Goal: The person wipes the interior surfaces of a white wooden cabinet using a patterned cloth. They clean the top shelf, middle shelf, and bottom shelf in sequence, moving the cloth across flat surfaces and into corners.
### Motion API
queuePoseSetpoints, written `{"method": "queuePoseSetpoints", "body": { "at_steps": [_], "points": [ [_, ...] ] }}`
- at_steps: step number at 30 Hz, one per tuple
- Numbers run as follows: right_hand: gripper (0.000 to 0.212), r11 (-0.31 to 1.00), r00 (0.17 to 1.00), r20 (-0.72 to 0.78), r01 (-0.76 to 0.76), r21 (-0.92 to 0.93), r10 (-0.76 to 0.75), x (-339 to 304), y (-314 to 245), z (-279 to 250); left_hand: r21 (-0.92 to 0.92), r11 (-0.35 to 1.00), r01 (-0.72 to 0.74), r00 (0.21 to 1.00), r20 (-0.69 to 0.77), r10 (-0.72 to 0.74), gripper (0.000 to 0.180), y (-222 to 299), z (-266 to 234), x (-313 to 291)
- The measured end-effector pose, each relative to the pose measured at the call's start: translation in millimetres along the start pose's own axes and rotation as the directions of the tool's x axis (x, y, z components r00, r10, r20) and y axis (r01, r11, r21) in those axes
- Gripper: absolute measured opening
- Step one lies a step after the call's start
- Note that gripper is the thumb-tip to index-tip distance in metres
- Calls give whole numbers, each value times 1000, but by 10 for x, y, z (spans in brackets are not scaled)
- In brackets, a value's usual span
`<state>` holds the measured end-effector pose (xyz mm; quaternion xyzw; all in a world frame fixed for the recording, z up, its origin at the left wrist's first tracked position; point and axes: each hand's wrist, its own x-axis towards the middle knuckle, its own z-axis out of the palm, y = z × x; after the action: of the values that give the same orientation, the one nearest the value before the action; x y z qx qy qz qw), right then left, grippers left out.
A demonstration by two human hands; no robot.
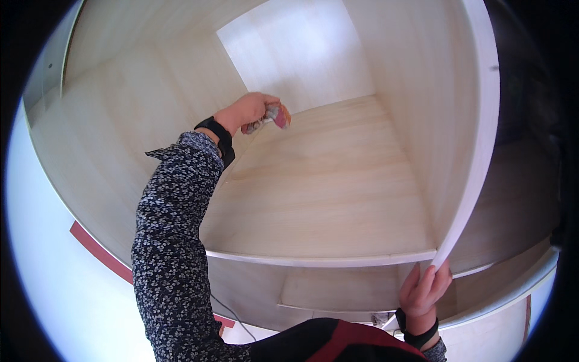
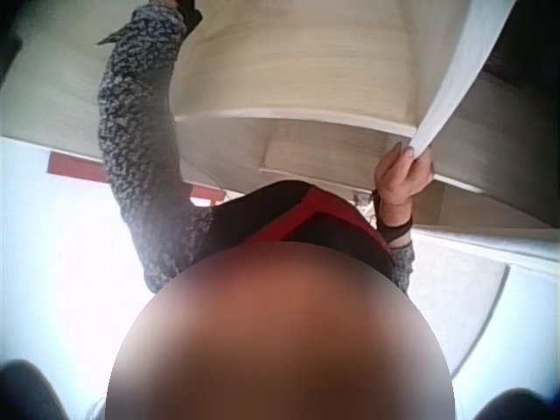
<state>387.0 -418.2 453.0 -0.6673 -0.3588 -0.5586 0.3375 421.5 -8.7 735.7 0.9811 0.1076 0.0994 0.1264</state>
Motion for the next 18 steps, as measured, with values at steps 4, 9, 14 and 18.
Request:
{"method": "queuePoseSetpoints", "body": {
  "at_steps": [4,9,14,18],
  "points": [
    [62,998,1000,11,-7,67,6,88,-56,-33,-139,940,311,947,126,-295,34,-200,148,31],
    [62,999,1000,11,12,30,-13,38,-4,-21,467,864,189,919,225,-323,35,-138,414,-47],
    [61,988,1000,-6,18,-151,-19,-106,124,284,401,914,-68,975,220,-24,49,449,851,-68],
    [58,979,998,29,-51,-198,58,-177,6,536,377,850,-368,929,194,316,46,1119,1233,-224]
  ]
}}
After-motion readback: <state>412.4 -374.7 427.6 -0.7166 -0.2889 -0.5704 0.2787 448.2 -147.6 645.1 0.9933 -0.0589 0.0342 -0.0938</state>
